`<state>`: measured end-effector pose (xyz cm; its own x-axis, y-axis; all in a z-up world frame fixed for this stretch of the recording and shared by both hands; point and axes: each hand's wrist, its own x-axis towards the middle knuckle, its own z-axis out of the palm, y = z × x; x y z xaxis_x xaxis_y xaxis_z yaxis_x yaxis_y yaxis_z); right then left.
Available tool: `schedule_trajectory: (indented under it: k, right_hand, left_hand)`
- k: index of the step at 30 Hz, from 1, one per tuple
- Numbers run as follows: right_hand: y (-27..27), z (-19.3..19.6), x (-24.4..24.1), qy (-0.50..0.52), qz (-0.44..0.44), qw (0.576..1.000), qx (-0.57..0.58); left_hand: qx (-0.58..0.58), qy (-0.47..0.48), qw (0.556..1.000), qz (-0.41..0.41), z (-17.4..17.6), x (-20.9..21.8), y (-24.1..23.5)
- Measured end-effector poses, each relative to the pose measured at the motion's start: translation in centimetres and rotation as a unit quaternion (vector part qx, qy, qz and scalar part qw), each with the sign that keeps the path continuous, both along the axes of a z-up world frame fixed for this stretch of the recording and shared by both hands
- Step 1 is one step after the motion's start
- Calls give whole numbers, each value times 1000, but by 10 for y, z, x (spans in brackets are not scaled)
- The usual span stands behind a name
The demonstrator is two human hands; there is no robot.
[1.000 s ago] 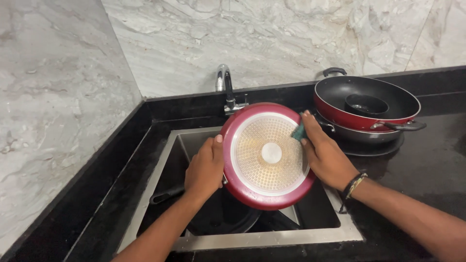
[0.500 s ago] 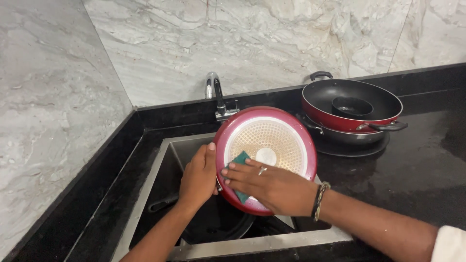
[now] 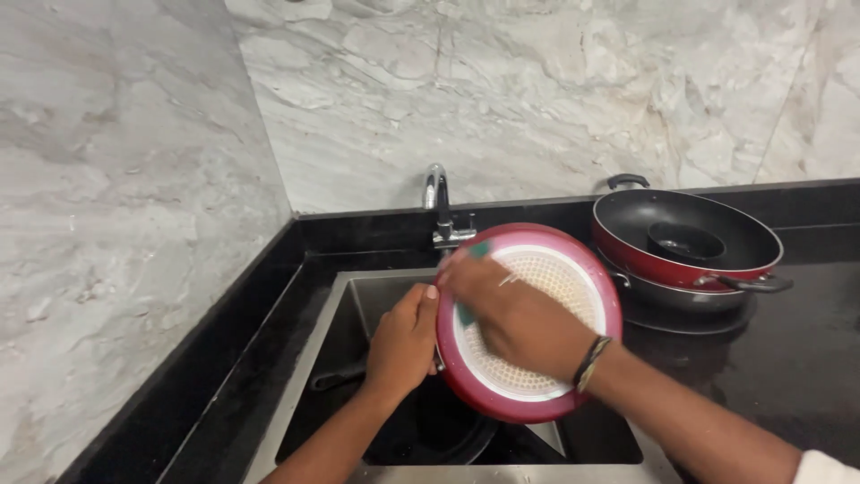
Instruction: The person washes a black frying pan and a red frying pan in a kitchen sink using a green sponge. They scrub the interior and exterior surfaces of each pan under running water, then rinse them before placing them aside.
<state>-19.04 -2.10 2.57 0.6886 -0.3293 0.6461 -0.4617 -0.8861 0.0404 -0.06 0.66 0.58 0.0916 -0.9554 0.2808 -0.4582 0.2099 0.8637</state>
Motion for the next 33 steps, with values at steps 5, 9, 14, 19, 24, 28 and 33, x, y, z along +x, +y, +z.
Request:
schedule_trajectory:
  k: [5,9,14,19,24,28,33]
  right_hand:
    - [2,4,5,20,37,998,-38]
    - [-7,28,-15,-44,-28,998,-48]
    - [-19,24,-49,-139,-129,981,44]
    - [-17,20,-48,-150,-139,978,32]
    - [-6,10,-21,-23,-28,999,-28]
    - [1,-3,-14,18,48,999,-18]
    - [-2,18,-31,8,9,1000,2]
  left_hand:
    - [-9,23,1000,-7,2,1,4]
    - [-37,-42,998,10,4,-1,6]
    - [-99,-94,990,35,-4,-3,3]
    - [-106,-81,991,24,-2,-4,5]
    - [-58,-50,997,2,1,-4,7]
    - [-93,-69,993,10,-6,-2,2]
    - [-64,-63,996,-1,5,-4,9]
